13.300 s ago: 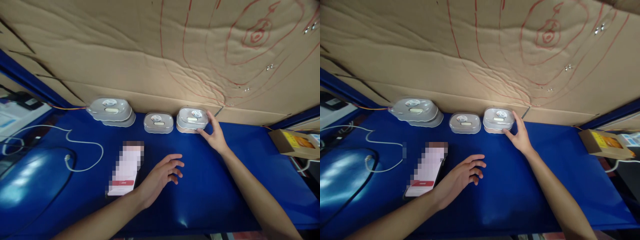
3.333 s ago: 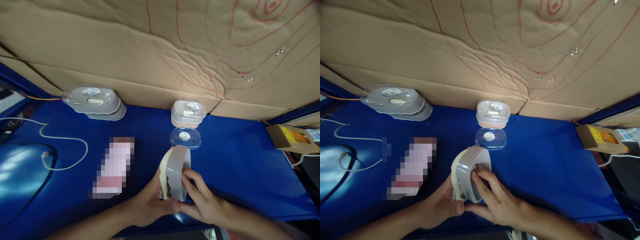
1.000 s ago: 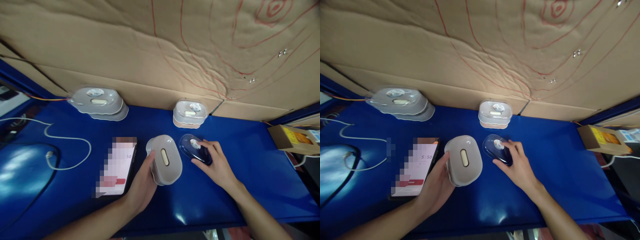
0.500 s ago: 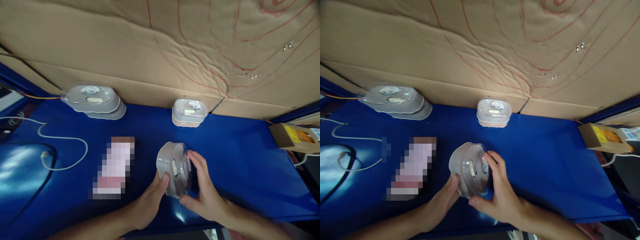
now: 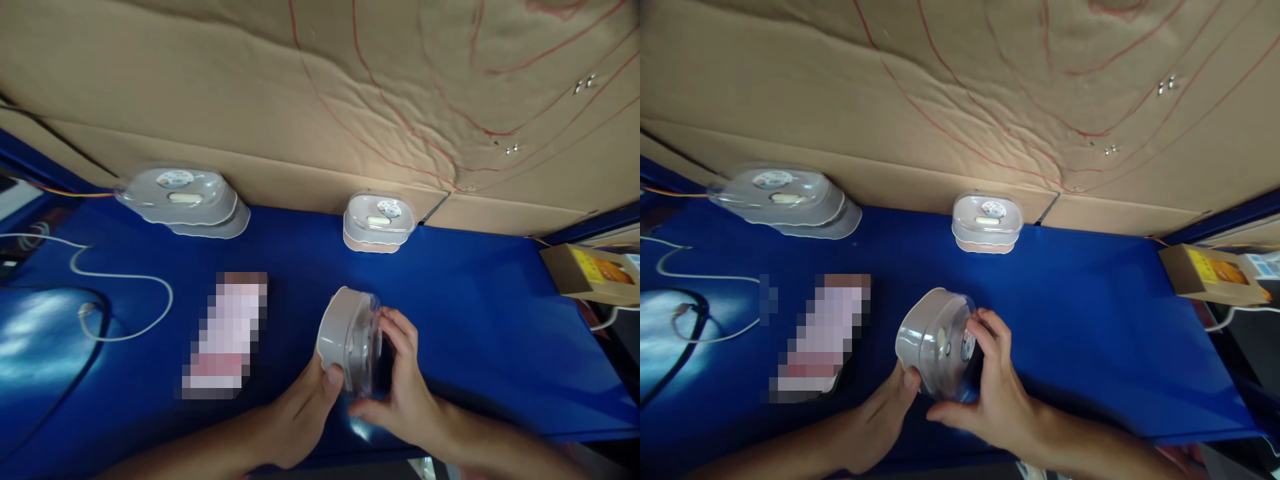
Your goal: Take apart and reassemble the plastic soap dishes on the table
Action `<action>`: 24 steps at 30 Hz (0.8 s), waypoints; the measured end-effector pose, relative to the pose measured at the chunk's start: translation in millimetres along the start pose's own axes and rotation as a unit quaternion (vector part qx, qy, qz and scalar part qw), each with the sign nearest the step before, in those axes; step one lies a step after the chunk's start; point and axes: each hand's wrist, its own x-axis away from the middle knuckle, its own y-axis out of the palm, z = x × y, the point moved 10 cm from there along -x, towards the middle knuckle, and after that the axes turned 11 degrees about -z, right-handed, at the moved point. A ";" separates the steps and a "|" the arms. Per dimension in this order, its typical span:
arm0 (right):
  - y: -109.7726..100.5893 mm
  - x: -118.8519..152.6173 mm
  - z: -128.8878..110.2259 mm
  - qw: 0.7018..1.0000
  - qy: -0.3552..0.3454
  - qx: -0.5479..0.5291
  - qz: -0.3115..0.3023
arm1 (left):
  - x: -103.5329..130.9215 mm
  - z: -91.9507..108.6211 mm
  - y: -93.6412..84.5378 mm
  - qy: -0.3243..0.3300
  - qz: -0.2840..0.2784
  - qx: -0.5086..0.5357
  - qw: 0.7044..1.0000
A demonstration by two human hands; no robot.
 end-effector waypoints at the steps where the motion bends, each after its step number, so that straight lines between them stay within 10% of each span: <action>1: 0.2 0.1 0.1 1.000 -0.001 0.000 0.002 | 0.2 -2.3 0.1 0.003 -0.003 0.006 1.000; 10: 14.7 -4.5 -3.6 0.997 0.001 0.051 -0.051 | -12.8 -36.9 14.9 0.001 -0.041 0.335 0.941; 24: 13.3 -11.5 -17.5 0.990 -0.047 0.111 -0.071 | -15.6 -6.6 2.0 -0.001 -0.001 0.187 0.982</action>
